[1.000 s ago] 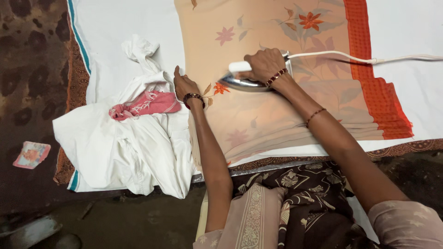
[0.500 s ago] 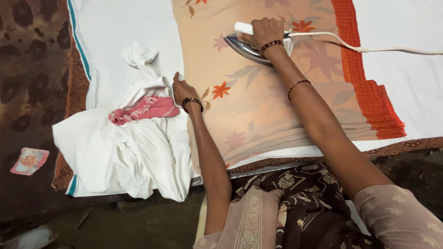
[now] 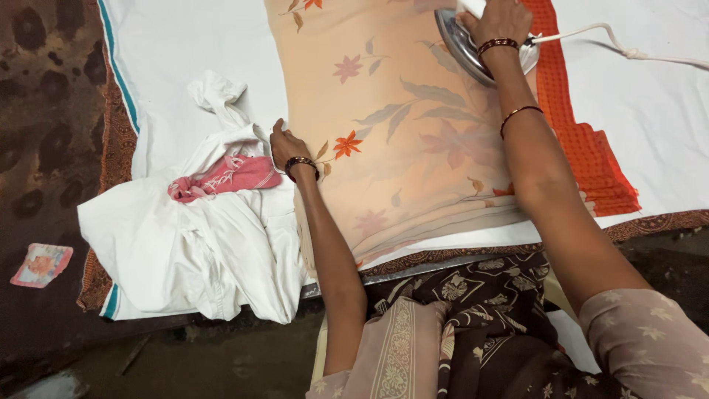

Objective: The person irons a floral-patterned cloth on a flat surface, repeatedly gliding the iron over the fabric and repositioning the cloth to reach different sections.

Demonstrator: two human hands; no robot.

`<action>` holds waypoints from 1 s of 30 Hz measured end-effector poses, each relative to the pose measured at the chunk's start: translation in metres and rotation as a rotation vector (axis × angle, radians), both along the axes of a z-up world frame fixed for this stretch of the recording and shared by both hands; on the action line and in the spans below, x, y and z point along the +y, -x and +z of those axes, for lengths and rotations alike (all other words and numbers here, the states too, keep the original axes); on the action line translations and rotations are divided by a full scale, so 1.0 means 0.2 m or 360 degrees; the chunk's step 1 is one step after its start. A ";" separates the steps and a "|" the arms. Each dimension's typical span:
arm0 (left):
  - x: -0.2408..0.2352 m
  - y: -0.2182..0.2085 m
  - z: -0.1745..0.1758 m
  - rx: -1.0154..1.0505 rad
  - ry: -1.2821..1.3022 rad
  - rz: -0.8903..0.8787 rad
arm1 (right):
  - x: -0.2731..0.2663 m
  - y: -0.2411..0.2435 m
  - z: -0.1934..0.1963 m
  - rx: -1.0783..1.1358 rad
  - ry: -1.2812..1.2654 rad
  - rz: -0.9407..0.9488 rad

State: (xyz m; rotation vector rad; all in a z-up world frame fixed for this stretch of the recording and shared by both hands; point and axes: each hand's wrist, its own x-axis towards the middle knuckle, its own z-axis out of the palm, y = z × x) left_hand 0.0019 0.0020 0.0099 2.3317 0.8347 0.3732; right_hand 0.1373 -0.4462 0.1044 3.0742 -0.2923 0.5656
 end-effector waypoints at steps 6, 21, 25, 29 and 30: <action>0.00 0.00 -0.01 -0.0025 -0.0050 -0.0001 | 0.04 0.12 0.00 0.0069 0.0079 0.0253; 0.01 0.00 -0.02 -0.0012 0.0032 0.0049 | 0.72 0.57 0.29 0.0896 -0.0099 0.0712; 0.01 0.00 -0.04 -0.0102 0.0009 0.0045 | 0.81 0.44 0.26 0.0599 -0.0107 0.0483; 0.01 0.00 -0.05 -0.0125 0.0031 0.0052 | 0.89 0.42 0.25 0.0811 -0.0141 0.0493; 0.01 0.00 -0.05 -0.0131 0.0038 0.0057 | 0.91 0.44 0.25 0.0847 -0.0142 0.0624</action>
